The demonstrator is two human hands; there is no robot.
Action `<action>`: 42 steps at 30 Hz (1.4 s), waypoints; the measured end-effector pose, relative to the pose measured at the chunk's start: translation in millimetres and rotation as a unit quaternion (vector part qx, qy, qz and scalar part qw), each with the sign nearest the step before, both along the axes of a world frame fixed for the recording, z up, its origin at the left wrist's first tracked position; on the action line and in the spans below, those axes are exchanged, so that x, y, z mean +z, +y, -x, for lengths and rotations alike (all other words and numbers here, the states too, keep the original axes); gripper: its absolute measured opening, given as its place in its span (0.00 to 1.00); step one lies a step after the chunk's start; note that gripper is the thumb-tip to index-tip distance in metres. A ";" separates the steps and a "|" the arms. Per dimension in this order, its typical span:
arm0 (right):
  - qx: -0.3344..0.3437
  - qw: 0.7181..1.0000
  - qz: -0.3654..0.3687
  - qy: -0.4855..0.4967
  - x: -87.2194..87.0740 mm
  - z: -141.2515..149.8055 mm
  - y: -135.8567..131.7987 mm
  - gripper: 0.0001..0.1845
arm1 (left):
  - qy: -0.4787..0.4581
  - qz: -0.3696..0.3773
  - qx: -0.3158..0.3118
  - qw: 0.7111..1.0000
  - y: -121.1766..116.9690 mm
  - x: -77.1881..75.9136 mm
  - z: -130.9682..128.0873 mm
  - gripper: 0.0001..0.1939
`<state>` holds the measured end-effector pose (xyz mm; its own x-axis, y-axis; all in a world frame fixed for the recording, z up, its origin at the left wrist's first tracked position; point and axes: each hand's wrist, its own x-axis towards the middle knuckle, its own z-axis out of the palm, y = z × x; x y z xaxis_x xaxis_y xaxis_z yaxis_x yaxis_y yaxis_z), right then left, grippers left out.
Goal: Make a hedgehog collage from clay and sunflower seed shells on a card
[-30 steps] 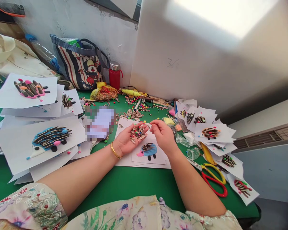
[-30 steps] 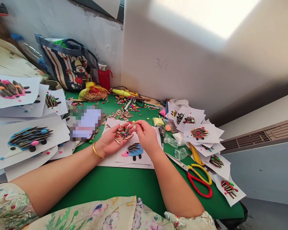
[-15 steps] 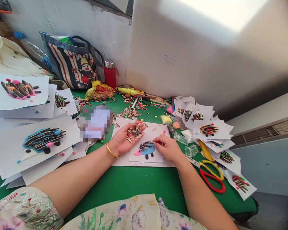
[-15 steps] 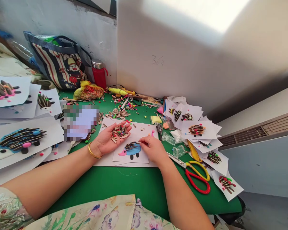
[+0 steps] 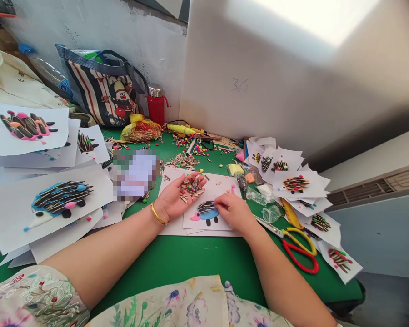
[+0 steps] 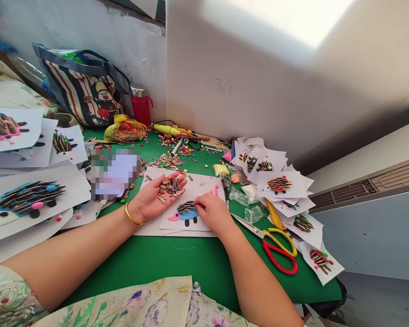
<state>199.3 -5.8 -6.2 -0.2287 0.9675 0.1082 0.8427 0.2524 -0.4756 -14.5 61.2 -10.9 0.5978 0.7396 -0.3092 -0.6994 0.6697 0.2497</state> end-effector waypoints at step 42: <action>0.050 0.989 -0.132 0.036 26.0 58.0 37.7 0.14 | -0.016 0.018 0.000 1.000 2.6 -3.0 -1.3 0.18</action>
<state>141.3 31.9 19.8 -0.3038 0.8768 0.3728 0.7741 0.4553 -0.4399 -13.2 63.7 -13.9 0.6083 0.7282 -0.3158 -0.7061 0.6782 0.2037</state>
